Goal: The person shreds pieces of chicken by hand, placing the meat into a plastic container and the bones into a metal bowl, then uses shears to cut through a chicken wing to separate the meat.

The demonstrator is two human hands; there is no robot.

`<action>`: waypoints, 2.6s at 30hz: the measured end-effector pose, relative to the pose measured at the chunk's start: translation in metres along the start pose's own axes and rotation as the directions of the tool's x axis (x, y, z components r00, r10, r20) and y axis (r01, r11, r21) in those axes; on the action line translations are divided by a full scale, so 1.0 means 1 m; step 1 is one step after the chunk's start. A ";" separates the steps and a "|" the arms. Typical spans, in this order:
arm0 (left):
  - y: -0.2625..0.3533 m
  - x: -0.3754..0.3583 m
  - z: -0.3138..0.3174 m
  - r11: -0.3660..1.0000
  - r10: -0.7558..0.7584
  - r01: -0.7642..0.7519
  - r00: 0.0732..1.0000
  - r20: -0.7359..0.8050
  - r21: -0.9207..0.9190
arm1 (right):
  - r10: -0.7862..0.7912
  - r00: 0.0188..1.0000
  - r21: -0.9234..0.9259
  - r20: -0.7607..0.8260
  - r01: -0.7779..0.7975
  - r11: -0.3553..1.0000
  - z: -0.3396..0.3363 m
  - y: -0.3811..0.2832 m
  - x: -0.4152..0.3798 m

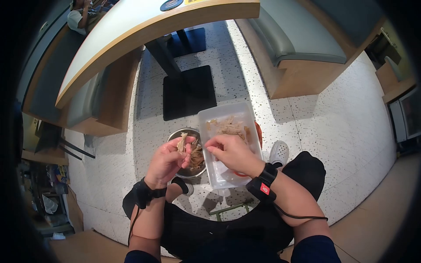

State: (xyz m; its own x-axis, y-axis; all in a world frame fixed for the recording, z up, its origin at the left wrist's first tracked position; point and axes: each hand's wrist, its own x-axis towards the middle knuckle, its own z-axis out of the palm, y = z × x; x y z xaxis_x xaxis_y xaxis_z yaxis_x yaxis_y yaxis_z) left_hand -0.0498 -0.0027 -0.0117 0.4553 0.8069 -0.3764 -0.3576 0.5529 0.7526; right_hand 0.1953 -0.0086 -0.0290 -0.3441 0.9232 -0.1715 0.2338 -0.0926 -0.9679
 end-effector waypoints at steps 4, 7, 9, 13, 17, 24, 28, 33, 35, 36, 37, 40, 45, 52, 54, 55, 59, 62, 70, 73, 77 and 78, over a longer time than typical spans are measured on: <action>-0.002 0.007 0.006 1.000 0.010 -0.009 0.998 0.070 -0.014 | 0.031 0.999 0.020 -0.017 -0.030 0.999 -0.007 -0.004 -0.001; -0.001 0.004 0.002 0.999 0.025 -0.025 1.000 0.012 -0.021 | 0.071 0.997 0.055 -0.022 -0.069 0.996 -0.009 0.000 -0.001; -0.001 -0.001 -0.001 1.000 0.024 -0.022 0.997 -0.070 0.021 | 0.063 0.998 0.082 -0.010 -0.062 0.995 -0.006 0.000 -0.001; -0.015 -0.005 0.012 0.806 0.152 -0.095 0.987 -0.048 0.585 | 0.199 0.975 0.272 0.095 -0.218 0.937 0.003 -0.020 -0.002; -0.034 0.003 0.025 0.393 0.360 -0.264 0.926 0.117 0.881 | 0.157 0.986 0.478 0.049 -0.161 0.864 0.023 -0.001 0.006; -0.020 -0.002 0.038 0.550 0.361 -0.277 0.930 0.075 0.788 | 0.184 0.982 0.441 0.045 -0.185 0.878 0.006 0.000 0.010; -0.021 -0.005 0.041 0.677 0.341 -0.204 0.939 -0.055 0.707 | 0.221 0.972 0.474 0.079 -0.232 0.849 0.005 -0.004 0.009; -0.031 0.001 0.039 0.811 0.333 -0.174 0.922 -0.196 0.559 | 0.160 0.987 0.470 0.033 -0.156 0.869 0.013 -0.005 0.008; -0.031 0.001 0.040 0.809 0.338 -0.173 0.918 -0.205 0.561 | 0.110 0.994 0.459 -0.007 -0.095 0.883 0.017 0.003 0.008; -0.031 0.001 0.042 0.777 0.350 -0.168 0.917 -0.193 0.607 | 0.112 0.994 0.460 -0.009 -0.095 0.883 0.016 0.004 0.008; -0.031 0.002 0.044 0.741 0.361 -0.164 0.915 -0.180 0.651 | 0.090 0.994 0.382 -0.057 -0.062 0.922 0.016 0.005 0.007; -0.032 0.003 0.043 0.646 0.414 -0.179 0.899 -0.144 0.742 | 0.062 0.993 0.276 -0.103 -0.031 0.961 0.017 0.007 0.006; -0.027 0.000 0.047 0.465 0.448 -0.161 0.891 -0.075 0.871 | 0.074 0.994 0.184 -0.080 -0.059 0.981 0.013 -0.003 0.004; -0.024 0.002 0.039 0.807 0.238 -0.079 0.950 -0.200 0.585 | 0.111 0.989 0.375 0.093 -0.138 0.917 0.002 -0.001 0.007; -0.022 0.001 0.041 0.810 0.225 -0.064 0.952 -0.207 0.584 | 0.101 0.989 0.355 0.107 -0.133 0.925 0.002 -0.003 0.006; -0.022 0.001 0.042 0.811 0.212 -0.051 0.954 -0.211 0.583 | 0.104 0.988 0.323 0.111 -0.135 0.937 0.002 -0.004 0.005; -0.029 0.004 0.036 0.669 0.310 -0.087 0.935 -0.171 0.739 | 0.119 0.987 0.355 0.111 -0.151 0.923 0.005 -0.003 0.005; -0.035 0.006 0.035 0.579 0.411 -0.123 0.898 -0.158 0.806 | 0.127 0.989 0.348 0.077 -0.146 0.926 0.009 -0.003 0.004; -0.029 0.004 0.045 0.330 0.551 -0.229 0.835 0.011 0.916 | -0.015 0.996 0.169 -0.084 0.029 0.985 0.019 0.005 0.005; -0.027 0.005 0.049 0.254 0.556 -0.253 0.828 0.073 0.934 | -0.125 0.978 0.038 -0.168 0.133 0.990 0.022 0.007 0.004; -0.029 0.009 0.048 0.213 0.566 -0.256 0.819 0.095 0.943 | -0.171 0.958 0.047 -0.229 0.186 0.981 0.024 0.010 0.006; -0.030 0.010 0.048 0.207 0.571 -0.270 0.814 0.107 0.940 | -0.171 0.958 0.046 -0.229 0.186 0.981 0.023 0.008 0.005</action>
State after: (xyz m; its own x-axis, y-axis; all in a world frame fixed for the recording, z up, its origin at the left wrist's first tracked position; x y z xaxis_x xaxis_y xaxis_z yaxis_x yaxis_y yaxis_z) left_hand 0.0048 -0.0211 -0.0120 0.2538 0.9501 0.1817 0.5699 -0.2986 0.7655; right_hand 0.1750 -0.0134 -0.0413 -0.1609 0.9860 0.0432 0.1236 0.0636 -0.9903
